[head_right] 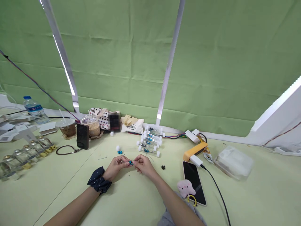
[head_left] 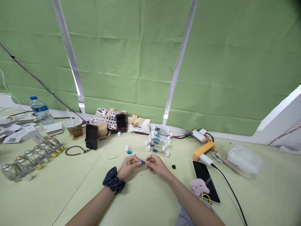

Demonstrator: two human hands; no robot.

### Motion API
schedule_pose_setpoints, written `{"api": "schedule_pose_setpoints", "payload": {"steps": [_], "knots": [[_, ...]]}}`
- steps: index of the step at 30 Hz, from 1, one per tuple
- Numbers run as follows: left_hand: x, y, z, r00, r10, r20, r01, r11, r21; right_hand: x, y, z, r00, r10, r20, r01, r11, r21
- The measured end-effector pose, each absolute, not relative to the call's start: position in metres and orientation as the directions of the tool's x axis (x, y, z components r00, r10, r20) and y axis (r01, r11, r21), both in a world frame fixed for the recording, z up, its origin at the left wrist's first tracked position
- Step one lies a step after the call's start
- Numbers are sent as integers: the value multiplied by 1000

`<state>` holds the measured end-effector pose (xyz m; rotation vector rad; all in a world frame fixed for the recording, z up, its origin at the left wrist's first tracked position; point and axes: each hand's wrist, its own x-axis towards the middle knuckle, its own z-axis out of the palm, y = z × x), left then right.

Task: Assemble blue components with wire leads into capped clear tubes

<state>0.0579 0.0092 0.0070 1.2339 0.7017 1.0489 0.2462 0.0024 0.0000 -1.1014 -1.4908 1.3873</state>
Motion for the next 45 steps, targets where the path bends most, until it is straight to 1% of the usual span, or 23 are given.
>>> {"api": "schedule_pose_setpoints", "payload": {"steps": [6, 14, 18, 20, 23, 26, 29, 32, 34, 39, 42, 45], "knots": [[58, 8, 6, 407, 907, 107, -249, -2, 968, 246, 1, 5, -311, 949, -49, 100, -18, -995], [58, 8, 7, 420, 901, 111, -242, -6, 970, 247, 1, 6, -322, 944, -73, 124, -34, -992], [60, 6, 11, 411, 902, 134, -239, -35, 970, 247, 1, 4, -321, 945, -58, 142, -13, -990], [62, 4, 12, 394, 905, 157, -243, -62, 968, 245, -1, 4, -292, 956, -12, 148, 33, -988], [66, 2, 10, 346, 919, 188, -205, -122, 971, 243, -6, 8, -238, 961, 138, 187, 185, -965], [69, -1, 6, 308, 924, 227, -76, -214, 974, 239, -14, 16, -295, 916, 272, 244, 348, -905], [70, -4, 4, 324, 894, 309, 105, -358, 928, 235, -21, 24, -348, 877, 332, 282, 435, -855], [71, -6, 5, 376, 840, 392, 216, -491, 844, 233, -24, 26, -327, 869, 370, 324, 471, -820], [72, -7, 5, 412, 815, 408, 241, -529, 814, 232, -23, 24, -296, 874, 385, 331, 472, -817], [73, -6, 4, 441, 791, 423, 239, -558, 795, 232, -19, 16, -220, 897, 385, 302, 437, -847], [73, -6, 4, 432, 796, 424, 251, -558, 791, 233, -18, 16, -218, 876, 431, 320, 481, -816], [72, -6, 4, 400, 812, 424, 315, -557, 769, 236, -16, 16, -200, 857, 476, 350, 516, -782]]}}
